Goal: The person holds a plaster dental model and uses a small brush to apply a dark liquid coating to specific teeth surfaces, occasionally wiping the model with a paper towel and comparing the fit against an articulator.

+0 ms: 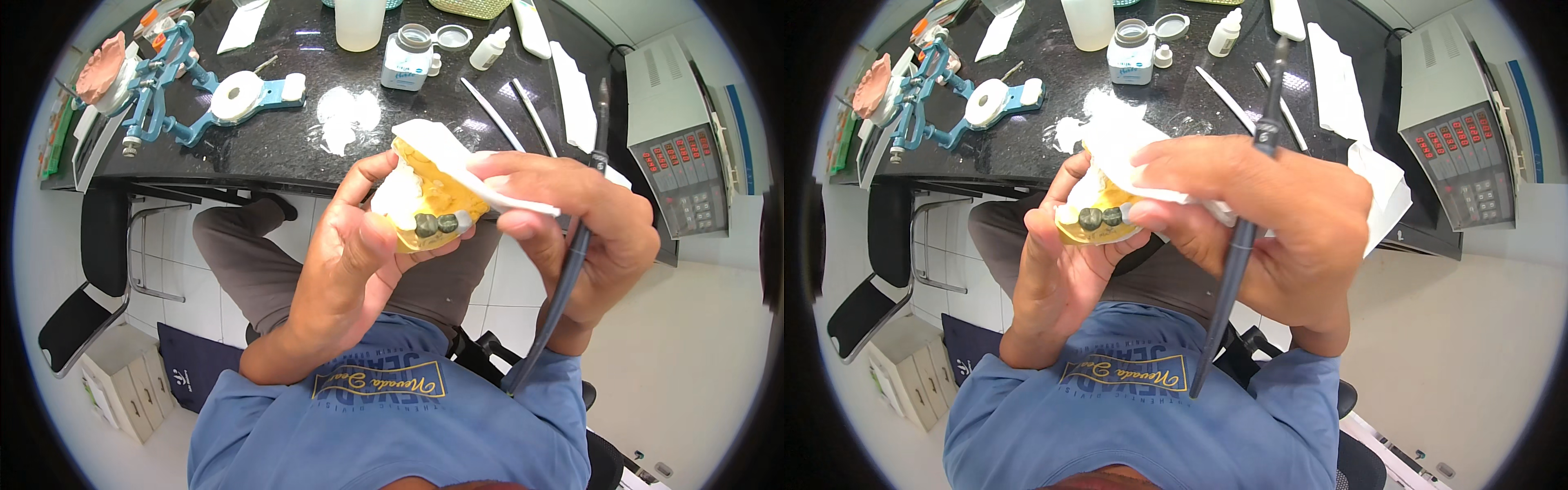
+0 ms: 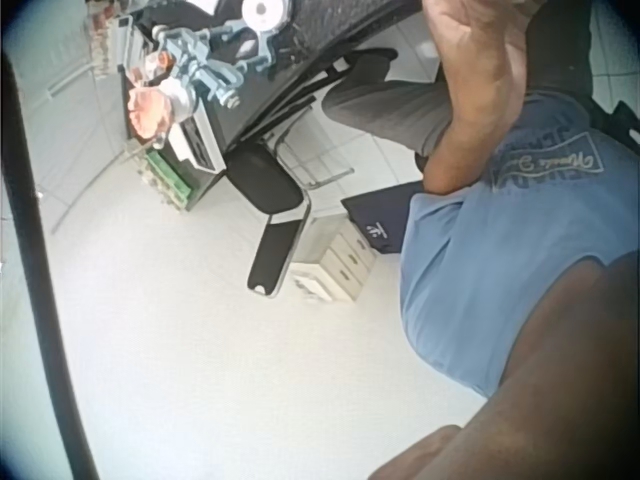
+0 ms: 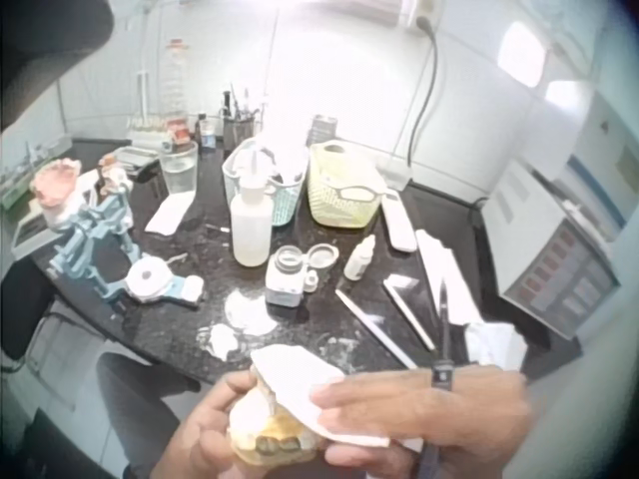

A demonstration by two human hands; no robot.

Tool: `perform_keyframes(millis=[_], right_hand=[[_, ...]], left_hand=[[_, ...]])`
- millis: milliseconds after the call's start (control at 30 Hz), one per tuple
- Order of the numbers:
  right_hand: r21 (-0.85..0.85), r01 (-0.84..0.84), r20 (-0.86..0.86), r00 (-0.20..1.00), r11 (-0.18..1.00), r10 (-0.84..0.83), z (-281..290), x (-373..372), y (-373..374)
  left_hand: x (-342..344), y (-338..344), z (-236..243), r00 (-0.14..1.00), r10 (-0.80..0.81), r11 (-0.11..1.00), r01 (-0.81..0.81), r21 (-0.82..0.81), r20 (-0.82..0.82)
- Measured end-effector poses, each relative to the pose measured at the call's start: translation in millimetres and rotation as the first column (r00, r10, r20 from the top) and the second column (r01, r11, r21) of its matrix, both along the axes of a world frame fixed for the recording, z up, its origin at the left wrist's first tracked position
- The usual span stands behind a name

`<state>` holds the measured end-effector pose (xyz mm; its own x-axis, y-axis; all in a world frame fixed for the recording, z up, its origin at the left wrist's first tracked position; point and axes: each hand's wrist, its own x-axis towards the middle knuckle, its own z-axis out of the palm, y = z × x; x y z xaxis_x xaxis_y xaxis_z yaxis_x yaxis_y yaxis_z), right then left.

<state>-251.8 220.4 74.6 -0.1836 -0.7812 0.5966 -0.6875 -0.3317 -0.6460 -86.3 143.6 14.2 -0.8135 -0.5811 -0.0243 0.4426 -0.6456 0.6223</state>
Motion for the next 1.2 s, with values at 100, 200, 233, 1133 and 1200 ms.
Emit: perform_keyframes(millis=[100,200,233,1133,1200], right_hand=[[0.092,-0.058,-0.097,0.993,0.994,0.066,3.1,-4.1,2.0],[0.087,-0.068,-0.147,0.986,0.994,0.080,-0.3,-4.7,-1.2],[0.061,-0.094,-0.182,0.978,0.994,0.103,-0.7,-5.7,-2.9],[0.010,-0.028,-0.284,0.958,1.000,0.030,-17.3,-2.9,-5.9],[0.009,-0.033,-0.282,0.959,0.999,0.034,-17.7,-4.0,-6.3]], left_hand=[[-1.1,0.2,2.0,1.000,-0.004,1.000,0.004,0.018,-0.004],[-0.3,-0.8,2.2,1.000,-0.008,1.000,0.008,0.020,0.007],[-0.2,-0.9,3.9,1.000,-0.007,1.000,0.007,0.019,0.005],[-3.1,-4.1,5.0,0.987,-0.055,0.998,0.055,0.008,0.152],[-3.1,-4.4,3.9,0.987,-0.059,0.998,0.059,0.007,0.149]])
